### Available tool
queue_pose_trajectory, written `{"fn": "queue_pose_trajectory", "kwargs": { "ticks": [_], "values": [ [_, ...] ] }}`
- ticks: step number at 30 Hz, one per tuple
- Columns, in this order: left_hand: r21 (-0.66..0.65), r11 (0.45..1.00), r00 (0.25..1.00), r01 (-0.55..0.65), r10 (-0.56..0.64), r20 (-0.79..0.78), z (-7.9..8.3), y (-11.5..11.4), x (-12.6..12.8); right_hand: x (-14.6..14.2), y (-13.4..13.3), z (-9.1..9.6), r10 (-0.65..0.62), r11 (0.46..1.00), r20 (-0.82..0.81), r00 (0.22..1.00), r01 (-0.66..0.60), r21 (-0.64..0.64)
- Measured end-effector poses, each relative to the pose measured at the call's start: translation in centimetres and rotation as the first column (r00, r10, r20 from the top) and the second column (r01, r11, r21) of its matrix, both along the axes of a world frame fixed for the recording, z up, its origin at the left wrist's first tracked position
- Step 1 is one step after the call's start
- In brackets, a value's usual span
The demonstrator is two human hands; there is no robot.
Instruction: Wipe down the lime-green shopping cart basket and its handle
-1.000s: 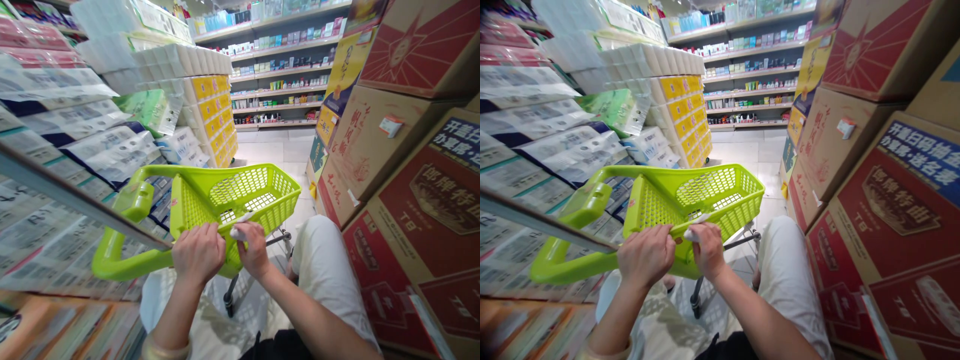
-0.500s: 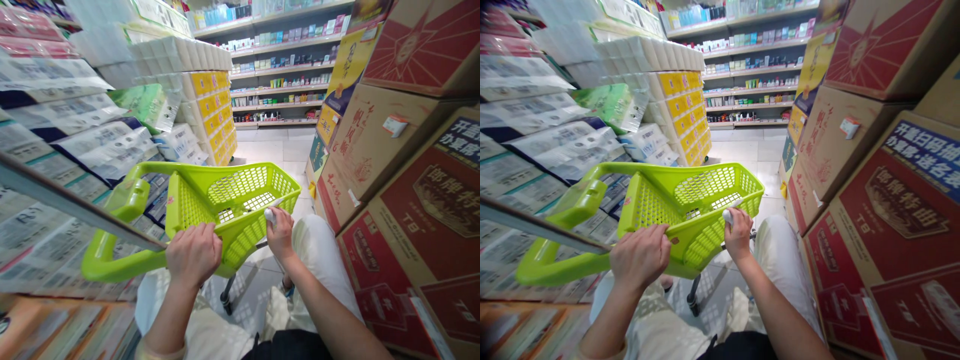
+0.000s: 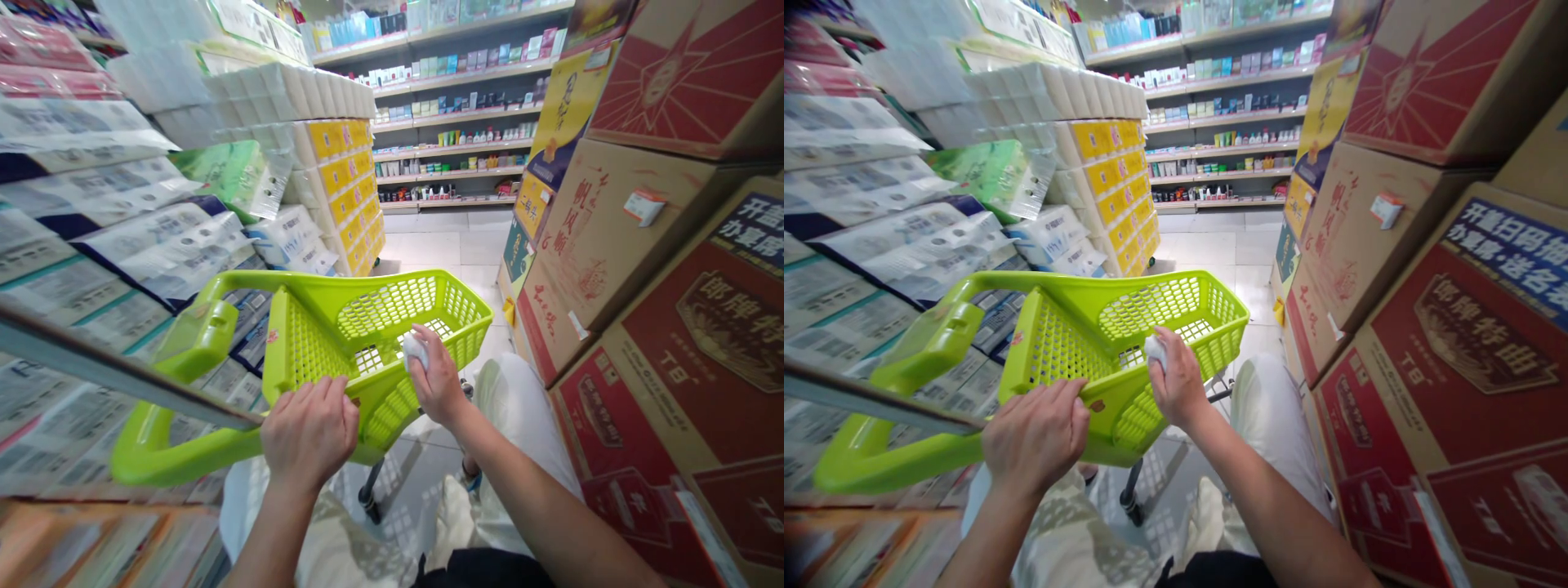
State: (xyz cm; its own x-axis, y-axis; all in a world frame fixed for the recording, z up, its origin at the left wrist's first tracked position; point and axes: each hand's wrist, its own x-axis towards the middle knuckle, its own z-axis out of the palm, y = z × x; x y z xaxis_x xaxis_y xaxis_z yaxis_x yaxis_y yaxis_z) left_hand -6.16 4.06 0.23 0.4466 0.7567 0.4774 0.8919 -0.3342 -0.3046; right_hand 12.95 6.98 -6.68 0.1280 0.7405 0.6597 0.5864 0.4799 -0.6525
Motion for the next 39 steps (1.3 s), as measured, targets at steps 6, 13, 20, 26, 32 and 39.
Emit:
{"fn": "queue_pose_trajectory", "kwargs": {
  "ticks": [6, 13, 20, 26, 32, 39],
  "values": [
    [-0.016, 1.000, 1.000, -0.003, 0.003, 0.027, -0.1, 0.3, -0.1, 2.1, 1.6, 0.5, 0.121, 0.993, 0.094, 0.988, -0.120, -0.017],
    [-0.002, 1.000, 1.000, -0.008, 0.008, 0.010, 0.0, 0.3, -0.1, 2.5, 1.6, 1.1, 0.056, 0.998, 0.446, 0.893, -0.032, -0.062],
    [0.012, 1.000, 1.000, -0.019, 0.018, 0.016, -0.2, 0.5, 0.0, -0.4, 0.4, 0.8, 0.047, 0.993, 0.304, 0.951, -0.011, -0.119],
    [-0.026, 1.000, 0.996, -0.015, 0.017, 0.082, -0.1, 1.4, -0.3, -4.6, 0.6, 0.5, 0.231, 0.966, 0.322, 0.918, -0.257, 0.041],
    [0.005, 1.000, 0.998, -0.013, 0.013, 0.068, -0.2, 2.6, -0.8, 1.5, 3.3, -2.2, 0.000, 0.998, 0.401, 0.916, -0.027, 0.061],
    [-0.002, 0.998, 0.996, -0.063, 0.063, 0.061, -0.6, 4.3, -0.3, -0.5, 4.5, -1.7, -0.091, 0.995, 0.324, 0.942, 0.099, -0.008]
  ]
}}
